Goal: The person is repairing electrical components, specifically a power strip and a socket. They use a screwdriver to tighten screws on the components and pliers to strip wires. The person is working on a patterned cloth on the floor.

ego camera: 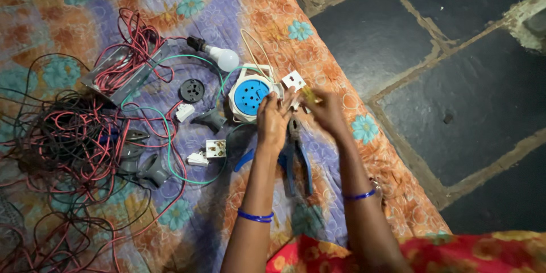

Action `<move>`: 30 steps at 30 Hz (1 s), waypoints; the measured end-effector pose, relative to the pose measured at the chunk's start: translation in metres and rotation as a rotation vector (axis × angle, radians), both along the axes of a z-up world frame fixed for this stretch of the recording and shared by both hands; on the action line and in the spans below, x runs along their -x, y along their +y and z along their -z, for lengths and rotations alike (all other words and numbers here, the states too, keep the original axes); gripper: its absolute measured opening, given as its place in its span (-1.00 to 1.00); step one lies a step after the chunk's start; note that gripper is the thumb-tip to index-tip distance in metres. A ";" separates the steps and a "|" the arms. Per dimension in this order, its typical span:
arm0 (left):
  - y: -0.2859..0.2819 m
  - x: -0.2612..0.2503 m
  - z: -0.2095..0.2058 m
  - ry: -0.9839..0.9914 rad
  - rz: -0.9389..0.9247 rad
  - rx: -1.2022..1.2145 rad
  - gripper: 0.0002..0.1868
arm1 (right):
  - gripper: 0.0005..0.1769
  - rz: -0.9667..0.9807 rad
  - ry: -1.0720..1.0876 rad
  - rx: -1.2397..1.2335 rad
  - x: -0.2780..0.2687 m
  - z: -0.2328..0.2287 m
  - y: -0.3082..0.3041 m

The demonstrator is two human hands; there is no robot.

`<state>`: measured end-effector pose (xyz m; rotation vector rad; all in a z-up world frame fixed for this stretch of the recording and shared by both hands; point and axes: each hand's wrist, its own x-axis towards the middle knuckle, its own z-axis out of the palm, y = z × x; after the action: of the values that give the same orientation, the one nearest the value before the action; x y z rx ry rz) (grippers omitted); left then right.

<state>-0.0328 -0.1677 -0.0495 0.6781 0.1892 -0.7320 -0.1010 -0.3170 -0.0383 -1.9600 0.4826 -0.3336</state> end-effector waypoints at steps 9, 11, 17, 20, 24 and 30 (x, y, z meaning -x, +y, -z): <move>0.005 0.011 0.029 -0.109 -0.056 -0.014 -0.77 | -0.73 0.217 0.205 -0.080 0.029 0.076 -0.083; 0.006 0.013 0.034 -0.122 -0.060 -0.048 -0.80 | -0.69 0.177 0.220 0.000 0.026 0.089 -0.076; 0.008 0.022 0.016 -0.125 -0.032 -0.091 -0.83 | -0.66 0.155 0.140 0.189 0.017 0.102 -0.073; 0.004 0.023 0.010 -0.137 -0.031 -0.074 -0.82 | -0.68 0.137 0.178 0.223 0.016 0.107 -0.071; 0.002 0.023 0.005 -0.154 0.002 -0.074 -0.70 | -0.70 0.154 0.209 0.339 0.015 0.113 -0.068; 0.006 0.020 0.002 -0.132 0.059 -0.033 -0.66 | -0.68 0.166 0.119 0.281 0.015 0.093 -0.057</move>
<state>-0.0525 -0.1614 -0.0511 0.7634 0.0612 -0.7392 -0.1156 -0.3739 -0.1318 -2.2268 0.7094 -0.4087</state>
